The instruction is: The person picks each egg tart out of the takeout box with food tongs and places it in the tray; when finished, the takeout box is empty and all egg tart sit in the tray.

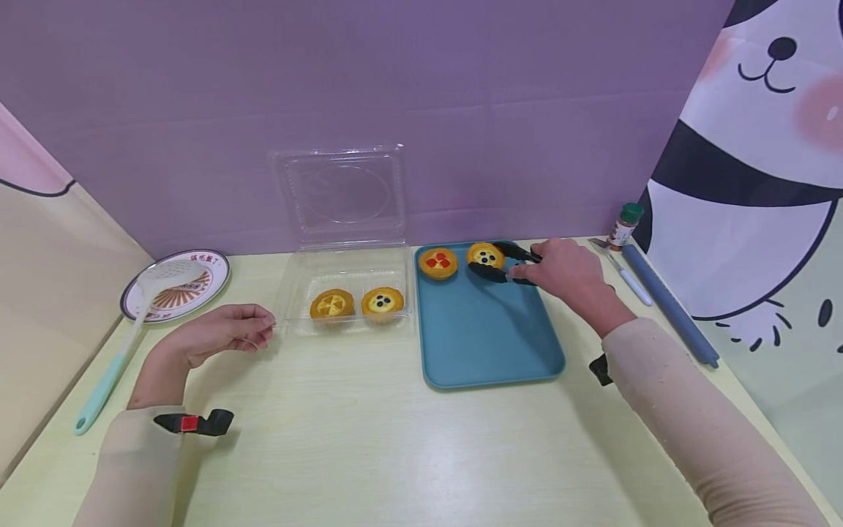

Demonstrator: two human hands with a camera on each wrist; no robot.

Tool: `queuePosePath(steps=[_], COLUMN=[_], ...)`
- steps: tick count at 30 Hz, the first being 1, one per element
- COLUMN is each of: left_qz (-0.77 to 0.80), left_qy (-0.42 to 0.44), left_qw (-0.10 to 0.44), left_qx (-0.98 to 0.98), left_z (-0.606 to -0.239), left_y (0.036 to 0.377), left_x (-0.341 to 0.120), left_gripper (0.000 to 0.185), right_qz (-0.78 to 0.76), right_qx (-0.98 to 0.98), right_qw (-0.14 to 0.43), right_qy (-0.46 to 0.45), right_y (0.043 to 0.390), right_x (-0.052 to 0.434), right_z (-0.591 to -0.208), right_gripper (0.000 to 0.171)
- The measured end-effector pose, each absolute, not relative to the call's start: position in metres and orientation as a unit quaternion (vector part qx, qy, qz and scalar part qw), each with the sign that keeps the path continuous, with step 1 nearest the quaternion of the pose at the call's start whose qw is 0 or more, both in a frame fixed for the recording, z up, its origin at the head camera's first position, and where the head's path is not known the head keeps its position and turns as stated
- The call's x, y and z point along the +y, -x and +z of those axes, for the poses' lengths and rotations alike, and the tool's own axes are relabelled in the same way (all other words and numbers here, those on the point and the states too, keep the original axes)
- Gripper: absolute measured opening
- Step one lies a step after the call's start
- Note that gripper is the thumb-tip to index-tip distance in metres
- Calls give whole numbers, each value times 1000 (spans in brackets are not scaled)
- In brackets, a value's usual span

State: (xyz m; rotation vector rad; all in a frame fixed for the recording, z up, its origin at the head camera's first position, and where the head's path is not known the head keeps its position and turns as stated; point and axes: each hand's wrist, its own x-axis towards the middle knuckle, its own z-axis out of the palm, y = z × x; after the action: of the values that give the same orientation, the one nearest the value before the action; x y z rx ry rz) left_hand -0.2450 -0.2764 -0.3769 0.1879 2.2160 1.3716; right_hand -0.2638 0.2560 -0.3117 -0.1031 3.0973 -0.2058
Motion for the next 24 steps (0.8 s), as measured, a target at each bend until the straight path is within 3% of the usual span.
queuePosePath(steps=[24], left_qz=[507], left_qy=[-68], left_qw=[262], left_qx=[819], left_z=[-377], left_y=[246], left_x=[-279], left_gripper=[40], right_qz=[-62], right_qx=[996], right_qw=[44], right_qy=[36], right_y=[270], right_x=[258], right_z=[-311], right_gripper=[78])
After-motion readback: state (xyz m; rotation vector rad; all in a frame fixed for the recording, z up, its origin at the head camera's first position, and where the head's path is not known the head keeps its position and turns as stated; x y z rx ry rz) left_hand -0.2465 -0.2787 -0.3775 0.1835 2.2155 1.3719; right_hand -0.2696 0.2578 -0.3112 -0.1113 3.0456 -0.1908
